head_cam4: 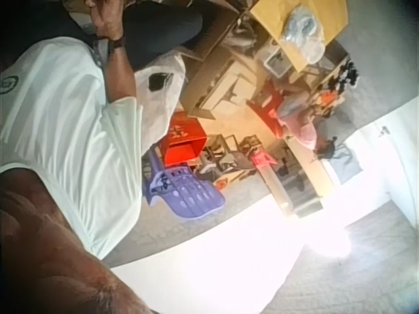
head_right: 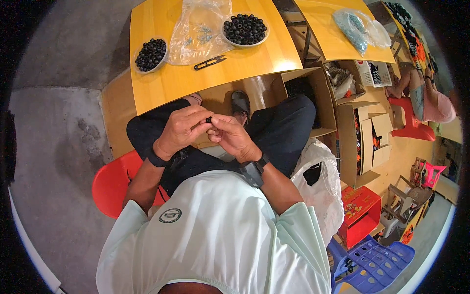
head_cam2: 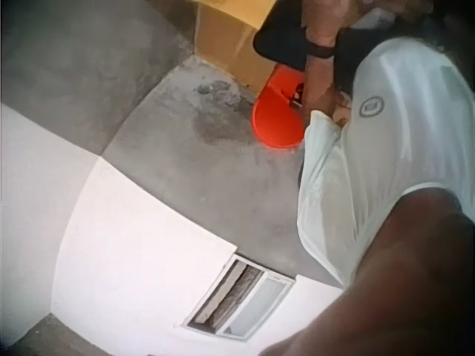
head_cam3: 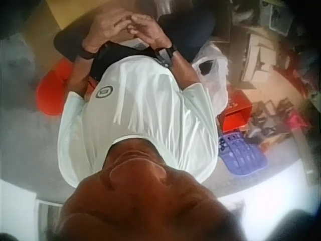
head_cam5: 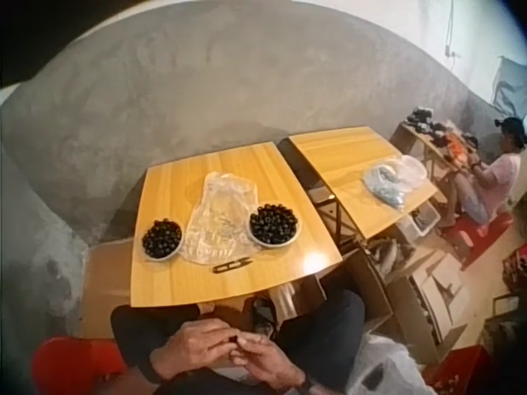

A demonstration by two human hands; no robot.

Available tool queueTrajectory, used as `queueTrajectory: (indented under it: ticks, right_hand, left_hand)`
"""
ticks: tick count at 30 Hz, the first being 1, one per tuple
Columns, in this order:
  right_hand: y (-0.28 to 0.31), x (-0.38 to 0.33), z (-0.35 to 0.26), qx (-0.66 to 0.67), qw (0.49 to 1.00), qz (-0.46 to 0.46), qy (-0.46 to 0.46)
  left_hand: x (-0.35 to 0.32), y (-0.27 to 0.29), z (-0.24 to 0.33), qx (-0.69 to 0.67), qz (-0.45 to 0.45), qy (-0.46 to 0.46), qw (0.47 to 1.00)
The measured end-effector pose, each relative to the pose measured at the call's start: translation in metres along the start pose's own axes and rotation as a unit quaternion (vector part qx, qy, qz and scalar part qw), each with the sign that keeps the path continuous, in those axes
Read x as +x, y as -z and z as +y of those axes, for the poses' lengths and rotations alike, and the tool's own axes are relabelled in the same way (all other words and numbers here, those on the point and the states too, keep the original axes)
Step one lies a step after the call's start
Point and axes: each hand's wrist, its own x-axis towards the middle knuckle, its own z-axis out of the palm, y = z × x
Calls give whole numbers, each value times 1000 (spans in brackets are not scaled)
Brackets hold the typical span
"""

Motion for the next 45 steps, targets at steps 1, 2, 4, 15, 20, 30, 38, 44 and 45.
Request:
queueTrajectory:
  ticks: [1, 2, 4, 15, 20, 30, 38, 44, 45]
  right_hand:
    - [2, 0, 1, 3, 1000, -3, 0]
    - [3, 0, 2, 5, 1000, -7, 1]
    - [2, 0, 1, 4, 1000, 2, -2]
    - [-5, -2, -16, -71, 995, -47, -45]
    - [-8, 3, -9, -264, 963, 26, 38]
    - [-40, 14, -15, -497, 853, 29, 159]
    - [-32, 19, -16, -505, 849, 25, 154]
    - [-52, 15, -19, -545, 818, 19, 180]
    - [-55, 14, -18, -545, 819, 18, 179]
  left_hand:
    - [-2, -2, -2, -8, 3, 4, 1000]
    - [-3, -4, -2, -16, 6, 8, 1000]
    - [-1, -4, -5, -18, 11, 2, 1000]
    - [-4, 3, -1, -50, -42, 54, 996]
    - [-6, -11, 1, -127, -24, 194, 972]
    - [-6, -33, -12, -180, 117, 218, 952]
    - [1, -30, -6, -150, 135, 209, 957]
    - [0, -22, -7, -165, 145, 190, 957]
    - [-1, -22, -8, -165, 146, 191, 956]
